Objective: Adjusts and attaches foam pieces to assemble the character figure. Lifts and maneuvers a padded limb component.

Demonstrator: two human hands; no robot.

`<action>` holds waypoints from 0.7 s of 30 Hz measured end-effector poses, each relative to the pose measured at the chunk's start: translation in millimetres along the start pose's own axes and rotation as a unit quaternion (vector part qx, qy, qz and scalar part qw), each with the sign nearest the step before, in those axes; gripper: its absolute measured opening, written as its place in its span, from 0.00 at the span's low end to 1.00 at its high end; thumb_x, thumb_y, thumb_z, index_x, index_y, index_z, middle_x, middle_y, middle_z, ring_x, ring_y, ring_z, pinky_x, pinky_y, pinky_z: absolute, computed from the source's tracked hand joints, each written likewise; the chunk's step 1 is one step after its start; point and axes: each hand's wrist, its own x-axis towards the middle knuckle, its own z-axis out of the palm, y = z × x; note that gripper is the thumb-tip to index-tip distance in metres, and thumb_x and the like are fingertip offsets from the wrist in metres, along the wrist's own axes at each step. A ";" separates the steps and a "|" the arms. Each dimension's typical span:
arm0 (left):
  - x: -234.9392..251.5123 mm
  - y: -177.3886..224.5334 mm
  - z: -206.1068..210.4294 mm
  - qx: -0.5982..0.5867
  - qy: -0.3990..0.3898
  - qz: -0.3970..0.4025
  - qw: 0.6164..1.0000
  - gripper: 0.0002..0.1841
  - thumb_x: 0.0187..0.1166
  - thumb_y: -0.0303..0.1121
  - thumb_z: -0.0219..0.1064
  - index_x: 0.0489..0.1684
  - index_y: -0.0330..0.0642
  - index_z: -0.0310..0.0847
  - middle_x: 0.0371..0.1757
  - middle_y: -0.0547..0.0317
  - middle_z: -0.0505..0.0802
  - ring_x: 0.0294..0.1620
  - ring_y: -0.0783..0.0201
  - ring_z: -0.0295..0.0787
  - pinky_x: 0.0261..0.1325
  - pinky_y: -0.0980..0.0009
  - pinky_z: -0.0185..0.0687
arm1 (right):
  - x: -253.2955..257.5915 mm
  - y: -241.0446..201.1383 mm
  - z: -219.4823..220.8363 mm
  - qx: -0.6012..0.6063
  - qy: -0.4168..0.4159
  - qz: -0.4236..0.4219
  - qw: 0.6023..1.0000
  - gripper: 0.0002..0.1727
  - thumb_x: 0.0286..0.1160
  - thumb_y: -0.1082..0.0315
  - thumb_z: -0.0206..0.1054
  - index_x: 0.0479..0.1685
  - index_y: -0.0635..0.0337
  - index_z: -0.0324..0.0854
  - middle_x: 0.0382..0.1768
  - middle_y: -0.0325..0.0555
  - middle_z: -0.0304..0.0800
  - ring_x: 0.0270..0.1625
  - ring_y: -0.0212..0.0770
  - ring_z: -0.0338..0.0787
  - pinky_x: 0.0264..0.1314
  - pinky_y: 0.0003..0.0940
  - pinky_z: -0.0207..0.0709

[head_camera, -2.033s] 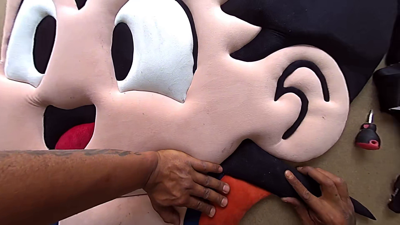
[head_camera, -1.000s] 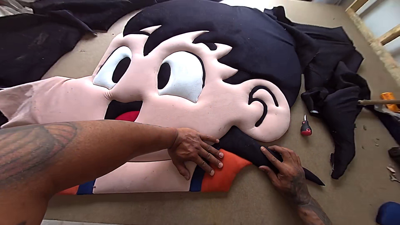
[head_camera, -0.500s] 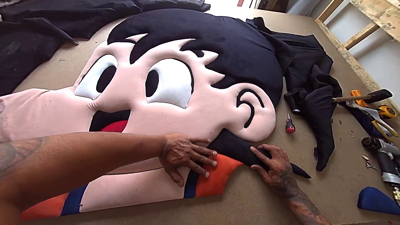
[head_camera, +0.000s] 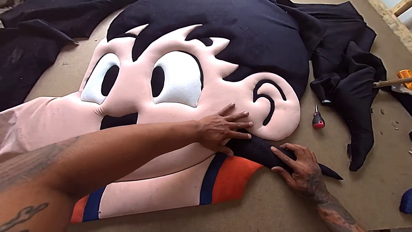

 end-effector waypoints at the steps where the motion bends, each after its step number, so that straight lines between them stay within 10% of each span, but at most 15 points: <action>1: 2.8 -1.3 -0.2 -0.002 -0.001 0.007 1.000 0.42 0.76 0.76 0.50 0.93 0.75 0.57 0.98 0.69 0.51 0.99 0.50 0.27 0.92 0.31 0.18 | -0.3 -0.1 0.0 -0.002 0.000 0.000 1.000 0.32 0.74 0.25 0.56 0.72 0.25 0.85 0.65 0.45 0.88 0.68 0.50 0.83 0.65 0.52 0.73; 14: 6.3 -2.0 7.9 -0.038 0.013 -0.014 0.999 0.39 0.78 0.69 0.56 0.91 0.68 0.64 0.98 0.69 0.54 0.99 0.50 0.27 0.93 0.32 0.15 | -0.8 2.4 3.6 -0.012 -0.022 0.008 1.000 0.33 0.78 0.25 0.48 0.77 0.20 0.78 0.63 0.52 0.86 0.66 0.54 0.82 0.64 0.54 0.69; 21: 9.2 -2.9 5.7 -0.056 0.038 -0.032 0.997 0.31 0.74 0.70 0.61 0.58 0.54 0.84 0.98 0.63 0.53 0.99 0.57 0.32 0.97 0.39 0.21 | -1.3 3.6 3.0 -0.021 -0.028 0.017 0.999 0.33 0.78 0.25 0.47 0.80 0.17 0.73 0.63 0.47 0.84 0.67 0.50 0.81 0.68 0.51 0.68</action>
